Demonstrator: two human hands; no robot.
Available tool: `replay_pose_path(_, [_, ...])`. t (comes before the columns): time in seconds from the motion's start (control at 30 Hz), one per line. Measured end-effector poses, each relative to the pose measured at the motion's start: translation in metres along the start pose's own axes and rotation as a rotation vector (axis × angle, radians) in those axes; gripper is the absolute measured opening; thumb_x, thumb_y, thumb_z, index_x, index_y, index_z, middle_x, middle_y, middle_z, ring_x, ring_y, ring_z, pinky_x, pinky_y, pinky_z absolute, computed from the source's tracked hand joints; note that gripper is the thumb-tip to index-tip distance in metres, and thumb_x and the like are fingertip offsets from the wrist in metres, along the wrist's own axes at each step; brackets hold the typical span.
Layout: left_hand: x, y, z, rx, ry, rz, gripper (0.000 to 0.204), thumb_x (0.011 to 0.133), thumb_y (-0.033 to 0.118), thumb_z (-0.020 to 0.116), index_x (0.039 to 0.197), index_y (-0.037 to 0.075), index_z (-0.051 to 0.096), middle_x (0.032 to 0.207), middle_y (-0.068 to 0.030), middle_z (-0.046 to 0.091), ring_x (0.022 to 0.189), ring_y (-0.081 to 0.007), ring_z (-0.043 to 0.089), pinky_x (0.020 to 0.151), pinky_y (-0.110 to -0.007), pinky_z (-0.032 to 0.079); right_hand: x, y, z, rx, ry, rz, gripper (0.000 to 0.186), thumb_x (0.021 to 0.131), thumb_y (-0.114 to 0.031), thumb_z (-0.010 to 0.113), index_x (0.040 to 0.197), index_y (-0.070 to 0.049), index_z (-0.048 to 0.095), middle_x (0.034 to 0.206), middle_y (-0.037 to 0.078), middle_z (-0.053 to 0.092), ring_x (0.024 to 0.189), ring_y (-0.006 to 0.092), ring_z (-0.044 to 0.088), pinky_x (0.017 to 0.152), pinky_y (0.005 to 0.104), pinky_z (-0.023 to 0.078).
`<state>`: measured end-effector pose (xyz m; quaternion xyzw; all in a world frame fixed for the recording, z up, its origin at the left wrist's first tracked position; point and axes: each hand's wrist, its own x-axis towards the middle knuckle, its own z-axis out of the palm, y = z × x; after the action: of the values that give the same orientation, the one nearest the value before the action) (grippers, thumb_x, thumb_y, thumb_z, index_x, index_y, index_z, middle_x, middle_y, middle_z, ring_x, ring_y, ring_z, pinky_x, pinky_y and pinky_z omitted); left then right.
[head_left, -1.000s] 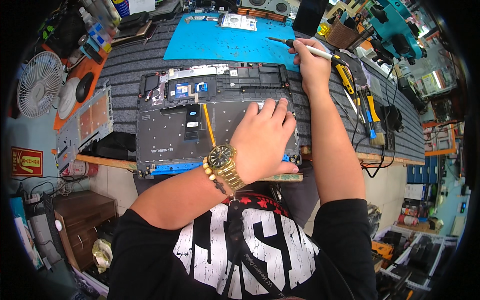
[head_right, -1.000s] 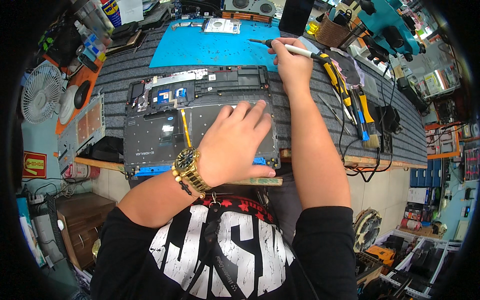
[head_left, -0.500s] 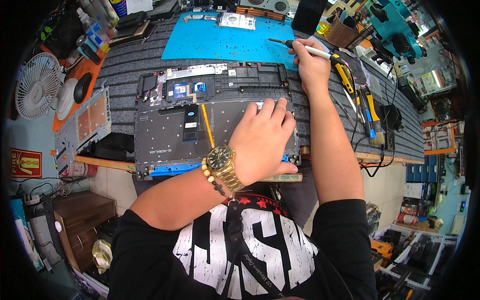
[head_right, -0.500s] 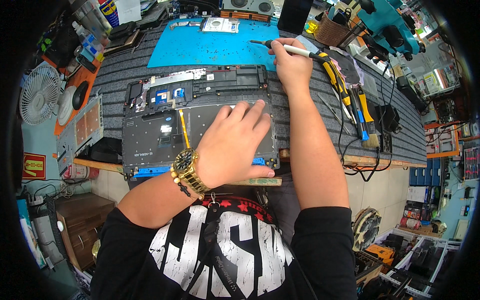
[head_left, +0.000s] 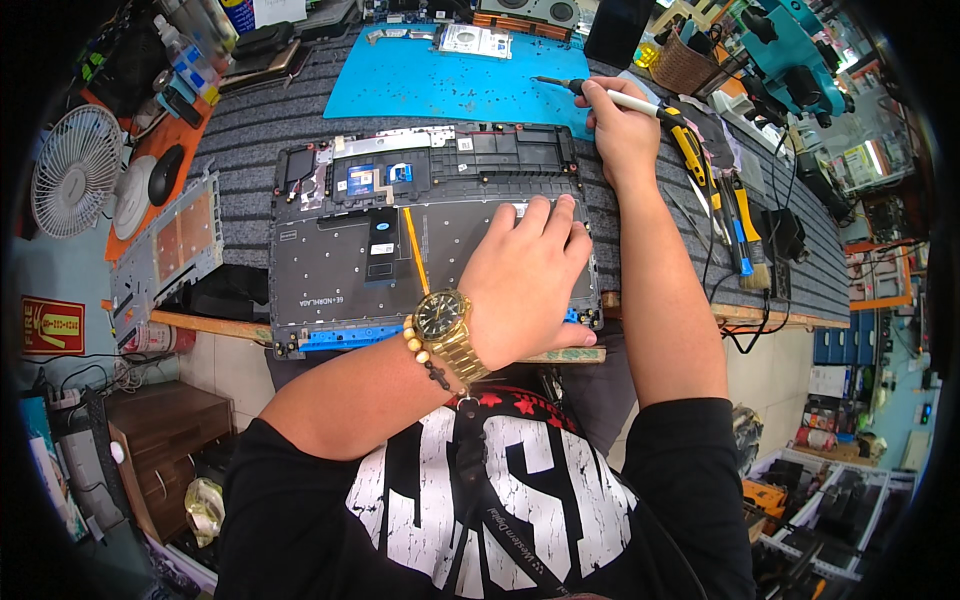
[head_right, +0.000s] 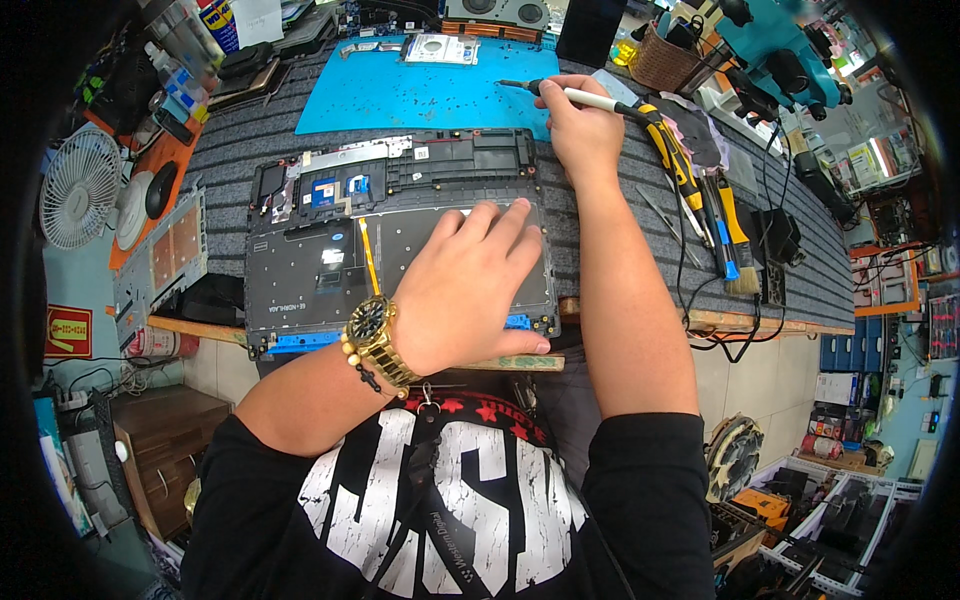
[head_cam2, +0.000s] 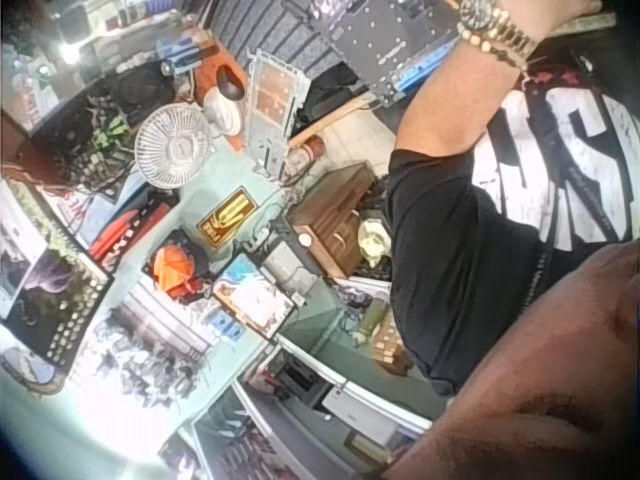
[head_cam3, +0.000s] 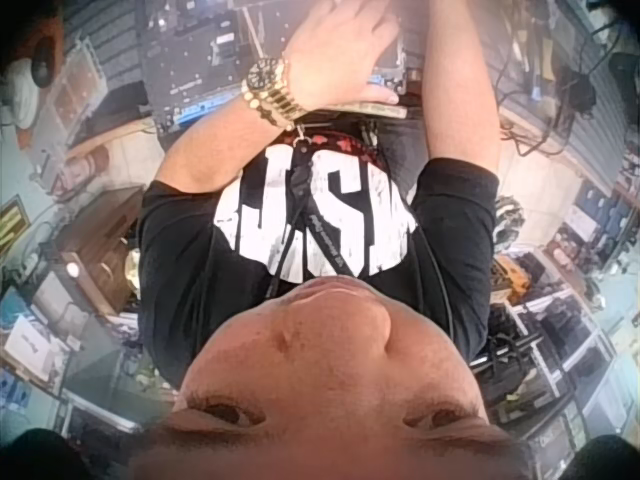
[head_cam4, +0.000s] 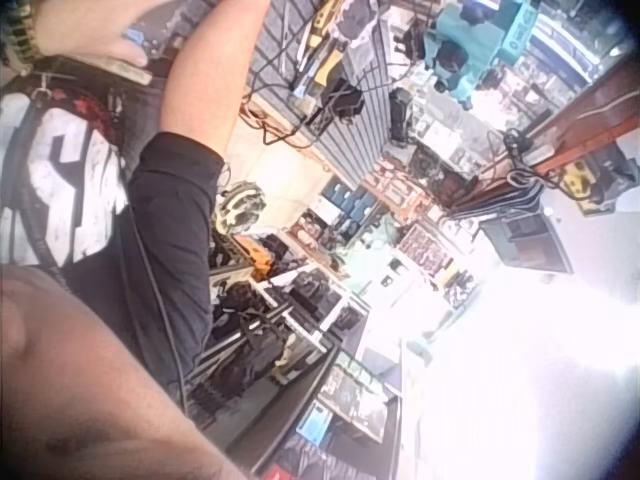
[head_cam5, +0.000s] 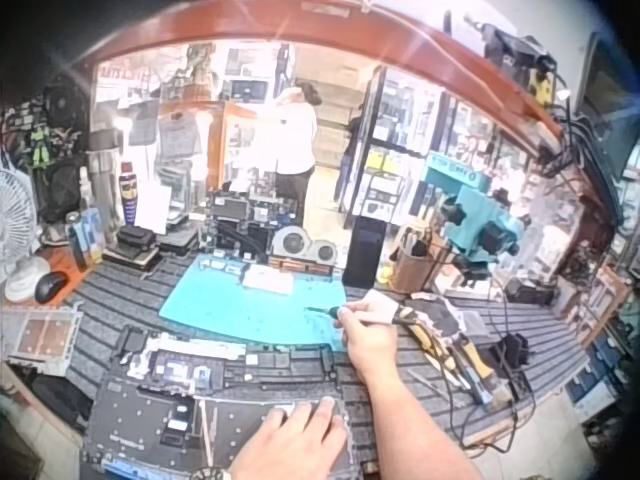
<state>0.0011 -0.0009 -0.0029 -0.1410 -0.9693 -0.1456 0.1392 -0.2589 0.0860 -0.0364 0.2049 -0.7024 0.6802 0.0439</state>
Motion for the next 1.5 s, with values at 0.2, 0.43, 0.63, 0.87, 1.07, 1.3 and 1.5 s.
replay_pose_path(0.2, [0.0, 0.001, -0.003, -0.001, -0.011, -0.003, 0.102, 0.075, 0.068, 0.092, 0.142, -0.004, 0.065, 0.159, -0.026, 0.058, 0.138, -0.0401, 0.056, 0.114, -0.051, 0.046, -0.001, -0.002, 0.0, 0.001, 0.012, 0.018, 0.019, 0.102, -0.018, 0.082, 0.11, -0.001, 0.08, 0.091, 0.007, 0.083, 0.068, 0.008, 0.065, 0.061, 0.0258, 0.051])
replay_pose_path(0.43, [0.0, 0.0, -0.003, -0.012, -0.012, -0.004, 0.102, 0.075, 0.068, 0.092, 0.143, -0.003, 0.065, 0.158, -0.0255, 0.059, 0.139, -0.0396, 0.057, 0.114, -0.051, 0.046, -0.01, -0.019, -0.015, 0.192, 0.034, 0.078, 0.016, 0.103, -0.013, 0.079, 0.112, 0.0, 0.077, 0.092, 0.011, 0.081, 0.071, 0.0109, 0.066, 0.065, 0.0261, 0.052])
replay_pose_path(0.63, [0.001, 0.001, -0.003, -0.001, -0.011, -0.005, 0.102, 0.075, 0.068, 0.092, 0.143, -0.003, 0.065, 0.158, -0.0251, 0.059, 0.139, -0.0394, 0.057, 0.115, -0.051, 0.046, -0.042, -0.046, -0.053, 0.296, 0.0, 0.134, 0.016, 0.104, -0.011, 0.079, 0.114, 0.001, 0.074, 0.091, 0.01, 0.077, 0.074, 0.013, 0.066, 0.066, 0.0272, 0.052])
replay_pose_path(0.87, [0.0, 0.001, -0.004, -0.002, -0.032, -0.006, 0.104, 0.076, 0.067, 0.093, 0.145, -0.003, 0.063, 0.161, -0.0253, 0.058, 0.144, -0.0405, 0.054, 0.118, -0.052, 0.045, -0.089, -0.041, -0.106, 0.398, -0.062, 0.212, 0.011, 0.102, -0.007, 0.078, 0.109, -0.001, 0.072, 0.087, 0.006, 0.071, 0.074, 0.0138, 0.066, 0.065, 0.0278, 0.051])
replay_pose_path(1.07, [0.003, 0.002, -0.001, 0.001, -0.025, 0.012, 0.108, 0.074, 0.069, 0.093, 0.148, -0.005, 0.062, 0.162, -0.026, 0.058, 0.143, -0.0414, 0.055, 0.119, -0.052, 0.045, -0.107, -0.033, -0.122, 0.38, -0.095, 0.189, 0.01, 0.1, -0.005, 0.078, 0.107, -0.002, 0.072, 0.084, 0.004, 0.07, 0.07, 0.0117, 0.063, 0.064, 0.0272, 0.048])
replay_pose_path(1.3, [0.005, 0.002, -0.002, 0.016, -0.022, 0.006, 0.105, 0.073, 0.069, 0.093, 0.145, -0.003, 0.064, 0.161, -0.0229, 0.059, 0.139, -0.0393, 0.057, 0.116, -0.051, 0.046, -0.117, -0.036, -0.114, 0.171, -0.063, 0.167, 0.009, 0.099, -0.005, 0.08, 0.104, -0.002, 0.073, 0.083, 0.004, 0.07, 0.07, 0.0099, 0.062, 0.062, 0.0265, 0.047])
replay_pose_path(1.5, [0.006, 0.002, 0.0, 0.025, -0.012, 0.012, 0.105, 0.073, 0.069, 0.092, 0.144, -0.003, 0.065, 0.161, -0.0225, 0.06, 0.138, -0.0387, 0.057, 0.115, -0.051, 0.047, -0.12, -0.039, -0.111, 0.11, -0.051, 0.123, 0.008, 0.099, -0.004, 0.079, 0.102, -0.002, 0.072, 0.08, 0.003, 0.07, 0.067, 0.0093, 0.061, 0.06, 0.0257, 0.046])
